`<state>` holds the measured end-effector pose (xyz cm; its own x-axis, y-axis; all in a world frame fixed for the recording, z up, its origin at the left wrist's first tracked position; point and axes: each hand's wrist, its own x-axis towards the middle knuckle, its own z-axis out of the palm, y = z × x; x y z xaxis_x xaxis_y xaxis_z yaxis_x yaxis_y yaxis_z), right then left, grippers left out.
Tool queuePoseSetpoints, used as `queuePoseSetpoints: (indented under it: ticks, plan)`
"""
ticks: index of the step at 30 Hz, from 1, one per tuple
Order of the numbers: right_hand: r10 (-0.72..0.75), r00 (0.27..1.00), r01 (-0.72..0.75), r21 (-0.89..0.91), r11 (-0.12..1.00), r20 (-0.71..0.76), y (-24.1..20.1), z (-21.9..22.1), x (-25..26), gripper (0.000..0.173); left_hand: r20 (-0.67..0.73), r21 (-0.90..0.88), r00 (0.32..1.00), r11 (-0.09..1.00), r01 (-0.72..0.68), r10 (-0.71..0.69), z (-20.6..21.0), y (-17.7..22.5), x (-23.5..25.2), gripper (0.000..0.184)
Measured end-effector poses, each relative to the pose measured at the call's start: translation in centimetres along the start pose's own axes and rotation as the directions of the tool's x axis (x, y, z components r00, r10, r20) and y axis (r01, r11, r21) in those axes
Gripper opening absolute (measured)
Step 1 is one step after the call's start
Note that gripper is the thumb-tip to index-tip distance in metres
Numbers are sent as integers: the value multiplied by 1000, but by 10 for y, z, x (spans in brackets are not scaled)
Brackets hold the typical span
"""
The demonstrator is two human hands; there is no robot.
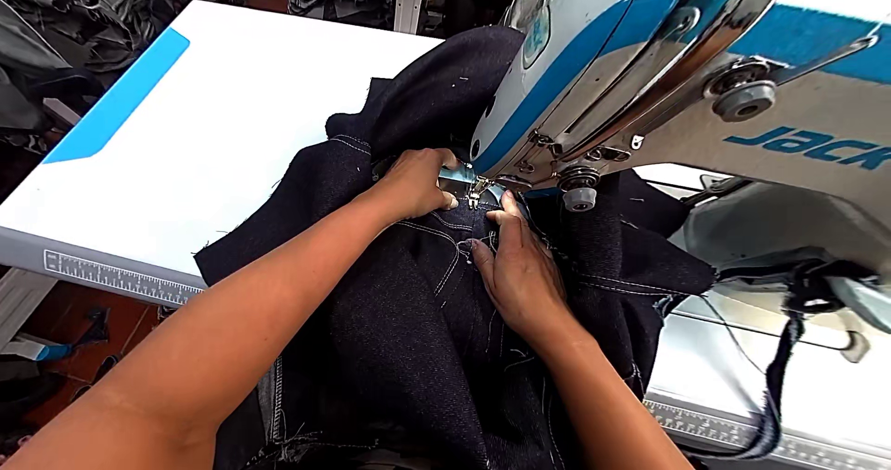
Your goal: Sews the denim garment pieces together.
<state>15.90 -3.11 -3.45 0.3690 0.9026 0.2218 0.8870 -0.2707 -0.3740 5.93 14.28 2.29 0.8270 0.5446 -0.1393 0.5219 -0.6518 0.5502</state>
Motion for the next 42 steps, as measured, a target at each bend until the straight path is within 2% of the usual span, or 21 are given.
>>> queuePoseSetpoints:
  ticks: [39, 42]
  plan:
    - [-6, 1000, 6, 15, 1000, 9, -1, -3, 2, 38, -36, 18, 999, 1000, 18, -18, 1, 1, 0, 39]
    - [-139, 981, 149, 62, 987, -138, 6, 4, -3, 24, -126, 141, 989, 988, -57, 75, 10, 4, -8, 32]
